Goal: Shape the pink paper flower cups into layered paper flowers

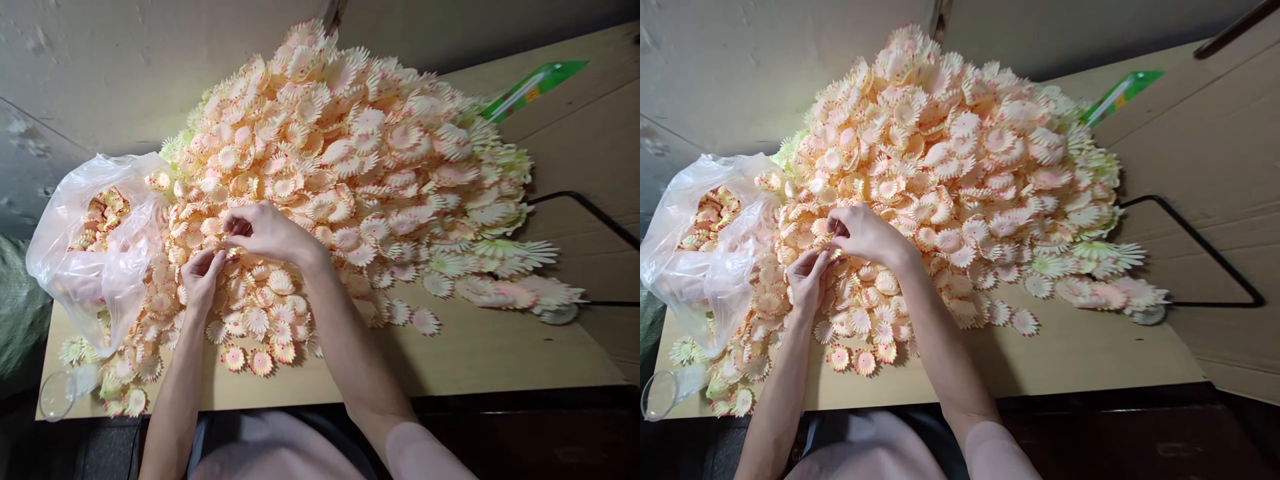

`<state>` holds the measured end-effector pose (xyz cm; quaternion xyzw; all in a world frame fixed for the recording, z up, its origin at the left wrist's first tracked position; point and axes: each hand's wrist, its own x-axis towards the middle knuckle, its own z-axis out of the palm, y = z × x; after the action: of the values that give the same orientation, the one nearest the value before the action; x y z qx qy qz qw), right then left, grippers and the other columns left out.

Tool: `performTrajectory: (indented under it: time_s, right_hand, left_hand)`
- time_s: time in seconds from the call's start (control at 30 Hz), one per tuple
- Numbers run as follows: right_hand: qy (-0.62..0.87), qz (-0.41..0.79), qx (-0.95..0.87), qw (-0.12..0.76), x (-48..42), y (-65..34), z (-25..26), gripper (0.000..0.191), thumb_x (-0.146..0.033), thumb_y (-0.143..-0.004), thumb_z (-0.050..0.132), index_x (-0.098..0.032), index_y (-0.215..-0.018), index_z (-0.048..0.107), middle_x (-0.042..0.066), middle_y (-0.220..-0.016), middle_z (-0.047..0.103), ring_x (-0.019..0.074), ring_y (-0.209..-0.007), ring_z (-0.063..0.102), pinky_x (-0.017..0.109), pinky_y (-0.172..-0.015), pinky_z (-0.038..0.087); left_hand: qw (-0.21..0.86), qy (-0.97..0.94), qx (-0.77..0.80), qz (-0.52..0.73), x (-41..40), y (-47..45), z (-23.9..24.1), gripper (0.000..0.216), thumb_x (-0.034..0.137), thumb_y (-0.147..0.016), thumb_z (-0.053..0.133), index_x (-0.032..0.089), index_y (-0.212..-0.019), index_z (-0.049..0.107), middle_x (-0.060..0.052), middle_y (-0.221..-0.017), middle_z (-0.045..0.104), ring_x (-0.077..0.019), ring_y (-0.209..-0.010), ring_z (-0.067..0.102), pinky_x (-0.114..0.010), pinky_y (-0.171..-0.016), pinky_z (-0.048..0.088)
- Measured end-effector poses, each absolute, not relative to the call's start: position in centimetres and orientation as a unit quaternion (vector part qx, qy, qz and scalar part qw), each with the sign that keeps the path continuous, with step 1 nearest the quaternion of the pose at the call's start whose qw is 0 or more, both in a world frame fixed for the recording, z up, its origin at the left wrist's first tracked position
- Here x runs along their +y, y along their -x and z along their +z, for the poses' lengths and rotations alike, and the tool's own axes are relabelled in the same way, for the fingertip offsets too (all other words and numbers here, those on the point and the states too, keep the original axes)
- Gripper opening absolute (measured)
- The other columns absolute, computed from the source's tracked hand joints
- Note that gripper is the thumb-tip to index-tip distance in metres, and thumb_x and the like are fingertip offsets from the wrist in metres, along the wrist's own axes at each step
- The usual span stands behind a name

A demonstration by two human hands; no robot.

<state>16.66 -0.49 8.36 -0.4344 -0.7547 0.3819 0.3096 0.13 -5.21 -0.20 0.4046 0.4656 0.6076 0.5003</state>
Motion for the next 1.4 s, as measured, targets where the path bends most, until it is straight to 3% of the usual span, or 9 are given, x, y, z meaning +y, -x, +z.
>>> performTrajectory:
  time_s: [0.27, 0.5, 0.63, 0.83, 0.97, 1.4]
  right_hand:
    - [0.444, 0.374, -0.745, 0.330, -0.6, -16.6, 8.8, 0.009, -0.010, -0.073, 0.066, -0.013, -0.081, 0.064, 0.003, -0.075, 0.068, 0.0120, -0.068, 0.061, 0.025, -0.067, 0.047]
    - [0.388, 0.448, -0.734, 0.331, -1.0, -16.4, 9.1, 0.009, -0.008, -0.071, 0.066, -0.013, -0.078, 0.063, 0.002, -0.075, 0.069, 0.0119, -0.068, 0.064, 0.024, -0.065, 0.050]
    - [0.383, 0.472, -0.734, 0.302, -0.9, -15.9, 8.7, 0.011, -0.006, -0.072, 0.064, -0.014, -0.079, 0.063, 0.002, -0.076, 0.070, 0.0128, -0.069, 0.066, 0.025, -0.066, 0.052]
    - [0.376, 0.474, -0.719, 0.342, -0.6, -16.1, 8.1, 0.008, -0.009, -0.074, 0.063, -0.013, -0.081, 0.064, 0.004, -0.079, 0.071, 0.0138, -0.073, 0.067, 0.027, -0.071, 0.054]
    - [0.357, 0.508, -0.705, 0.344, -0.6, -16.4, 8.0, 0.011, -0.012, -0.074, 0.065, -0.013, -0.084, 0.064, 0.004, -0.081, 0.071, 0.0141, -0.075, 0.068, 0.028, -0.072, 0.055]
    - [0.334, 0.545, -0.689, 0.342, -0.5, -16.2, 8.0, 0.014, -0.014, -0.072, 0.069, -0.013, -0.084, 0.062, 0.004, -0.082, 0.070, 0.0136, -0.075, 0.067, 0.028, -0.071, 0.055]
  left_hand:
    - [0.440, -0.407, 0.480, 0.640, -5.2, -0.4, 0.1, 0.019, 0.033, -0.069, 0.083, 0.017, -0.079, 0.079, -0.002, -0.071, 0.076, -0.0135, -0.057, 0.070, -0.027, -0.059, 0.063]
    - [0.429, -0.395, 0.487, 0.650, -5.4, -0.3, -0.3, 0.021, 0.034, -0.069, 0.083, 0.017, -0.081, 0.079, -0.003, -0.076, 0.078, -0.0152, -0.059, 0.072, -0.030, -0.062, 0.064]
    - [0.449, -0.382, 0.479, 0.650, -5.3, -0.3, -0.2, 0.022, 0.034, -0.066, 0.085, 0.018, -0.080, 0.079, -0.003, -0.077, 0.078, -0.0145, -0.062, 0.072, -0.031, -0.067, 0.064]
    - [0.546, -0.330, 0.398, 0.659, -5.2, -0.2, 0.7, 0.022, 0.042, -0.066, 0.084, 0.022, -0.075, 0.079, -0.001, -0.079, 0.077, -0.0158, -0.076, 0.072, -0.036, -0.079, 0.064]
    - [0.529, -0.342, 0.408, 0.661, -5.1, -0.3, 0.8, 0.020, 0.038, -0.066, 0.085, 0.020, -0.070, 0.078, 0.001, -0.069, 0.073, -0.0125, -0.064, 0.069, -0.037, -0.080, 0.063]
    - [0.520, -0.333, 0.438, 0.653, -5.1, -0.5, 0.9, 0.029, 0.042, -0.059, 0.088, 0.019, -0.071, 0.077, -0.002, -0.073, 0.076, -0.0130, -0.066, 0.069, -0.036, -0.081, 0.063]
